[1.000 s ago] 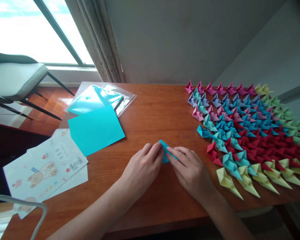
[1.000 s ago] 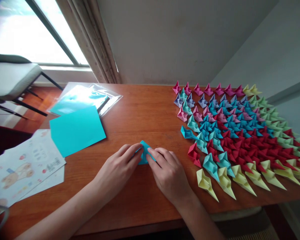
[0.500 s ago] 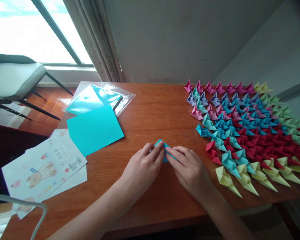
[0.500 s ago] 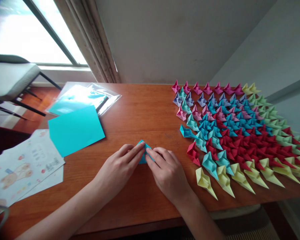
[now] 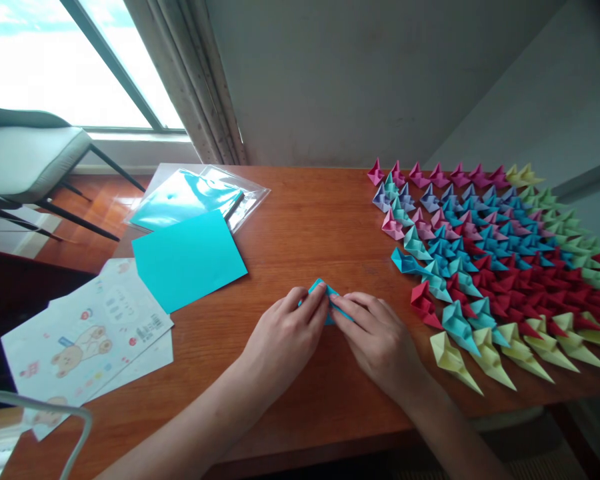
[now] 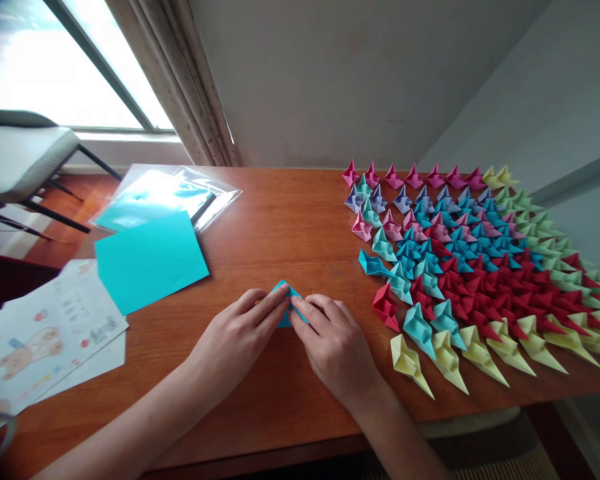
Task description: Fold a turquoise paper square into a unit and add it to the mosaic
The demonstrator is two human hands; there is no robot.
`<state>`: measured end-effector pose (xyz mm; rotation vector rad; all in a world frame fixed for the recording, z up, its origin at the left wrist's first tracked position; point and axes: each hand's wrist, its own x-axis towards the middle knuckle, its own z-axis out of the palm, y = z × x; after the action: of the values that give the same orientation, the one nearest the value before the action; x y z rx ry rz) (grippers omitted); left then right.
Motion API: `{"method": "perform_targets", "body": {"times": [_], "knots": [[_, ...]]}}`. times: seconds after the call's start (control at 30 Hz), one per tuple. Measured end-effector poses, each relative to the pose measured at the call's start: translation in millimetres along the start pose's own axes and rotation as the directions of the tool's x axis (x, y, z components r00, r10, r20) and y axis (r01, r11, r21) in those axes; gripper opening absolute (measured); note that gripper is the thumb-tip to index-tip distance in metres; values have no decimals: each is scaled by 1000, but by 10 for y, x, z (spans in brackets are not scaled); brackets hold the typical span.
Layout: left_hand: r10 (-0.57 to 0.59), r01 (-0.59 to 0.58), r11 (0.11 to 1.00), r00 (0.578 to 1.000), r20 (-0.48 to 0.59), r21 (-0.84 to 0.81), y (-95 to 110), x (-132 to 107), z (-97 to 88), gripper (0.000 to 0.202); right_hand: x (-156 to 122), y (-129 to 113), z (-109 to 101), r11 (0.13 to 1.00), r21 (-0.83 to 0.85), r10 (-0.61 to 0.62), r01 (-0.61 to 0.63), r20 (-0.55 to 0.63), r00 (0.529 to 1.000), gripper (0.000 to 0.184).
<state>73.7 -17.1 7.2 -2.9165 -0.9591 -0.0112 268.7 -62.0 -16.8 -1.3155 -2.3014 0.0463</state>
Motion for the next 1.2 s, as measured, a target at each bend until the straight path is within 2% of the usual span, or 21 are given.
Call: {"method": "perform_targets", "body": {"times": [0.57, 0.67, 0.8, 0.9, 1.0, 1.2], "knots": [[8, -7, 1000, 1000, 22, -30, 4, 1, 9, 38, 0, 33, 4, 998, 66, -1, -1, 21, 1000, 36], [-2, 2, 1000, 1000, 22, -28, 8, 0, 7, 37, 0, 24, -5, 994, 98, 37, -40, 29, 999, 34], [-28, 28, 999, 1000, 8, -30, 7, -15, 6, 36, 94, 41, -61, 955, 264, 139, -136, 10, 990, 26], [-44, 44, 999, 999, -5, -25, 7, -25, 11, 37, 295, 88, -90, 891, 311, 334, -330, 42, 942, 20], [-60, 59, 998, 998, -13, -27, 17, -25, 14, 37, 553, 158, -73, 856, 168, 456, -488, 197, 868, 14], [-95, 94, 993, 995, -13, -75, 37, -17, -5, 34, 875, 236, -113, 832, 12, 509, -555, 385, 770, 18]]}}
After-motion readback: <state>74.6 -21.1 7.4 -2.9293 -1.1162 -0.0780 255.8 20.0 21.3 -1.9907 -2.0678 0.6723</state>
